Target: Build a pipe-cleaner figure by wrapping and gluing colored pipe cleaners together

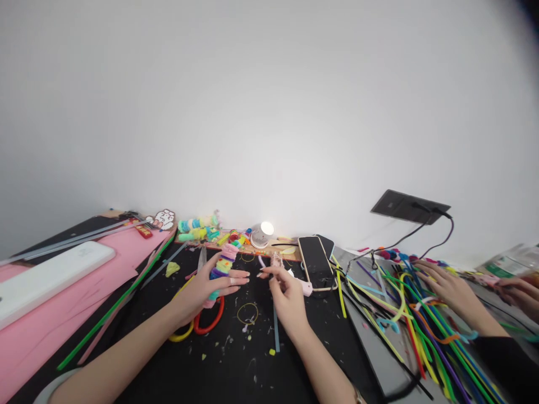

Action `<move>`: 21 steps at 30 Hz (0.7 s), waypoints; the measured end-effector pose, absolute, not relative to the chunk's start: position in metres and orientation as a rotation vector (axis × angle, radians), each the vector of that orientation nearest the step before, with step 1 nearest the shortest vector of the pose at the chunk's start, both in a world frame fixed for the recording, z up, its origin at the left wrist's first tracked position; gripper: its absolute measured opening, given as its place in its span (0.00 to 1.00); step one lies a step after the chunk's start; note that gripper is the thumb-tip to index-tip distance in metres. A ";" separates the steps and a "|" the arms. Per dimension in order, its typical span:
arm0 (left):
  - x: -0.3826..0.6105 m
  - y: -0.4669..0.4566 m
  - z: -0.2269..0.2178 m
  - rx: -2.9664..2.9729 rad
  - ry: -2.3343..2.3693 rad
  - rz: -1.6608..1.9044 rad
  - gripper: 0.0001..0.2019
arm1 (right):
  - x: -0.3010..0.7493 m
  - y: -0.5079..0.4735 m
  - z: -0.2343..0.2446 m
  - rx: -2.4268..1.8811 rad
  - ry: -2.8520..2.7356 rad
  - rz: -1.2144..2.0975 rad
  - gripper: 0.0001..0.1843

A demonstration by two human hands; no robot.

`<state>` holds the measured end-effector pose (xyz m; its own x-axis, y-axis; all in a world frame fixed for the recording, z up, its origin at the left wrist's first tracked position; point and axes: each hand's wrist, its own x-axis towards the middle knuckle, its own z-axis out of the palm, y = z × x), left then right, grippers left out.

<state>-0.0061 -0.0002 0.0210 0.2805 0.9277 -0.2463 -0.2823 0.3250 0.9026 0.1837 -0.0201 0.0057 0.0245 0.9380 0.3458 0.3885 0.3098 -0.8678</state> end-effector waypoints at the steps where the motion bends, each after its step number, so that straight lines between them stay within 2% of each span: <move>1: -0.006 0.000 0.021 0.864 0.914 0.969 0.36 | 0.185 -0.019 0.005 -1.276 -1.519 0.647 0.13; 5: -0.006 0.000 0.020 0.886 0.936 0.955 0.34 | 0.186 -0.019 0.004 -1.270 -1.528 0.613 0.12; 14: -0.005 -0.005 0.025 0.970 0.937 0.869 0.38 | 0.182 -0.021 0.001 -1.298 -1.672 0.505 0.09; 21: -0.006 -0.011 0.024 1.127 0.950 0.847 0.35 | 0.173 -0.025 0.000 -1.183 -1.976 0.363 0.11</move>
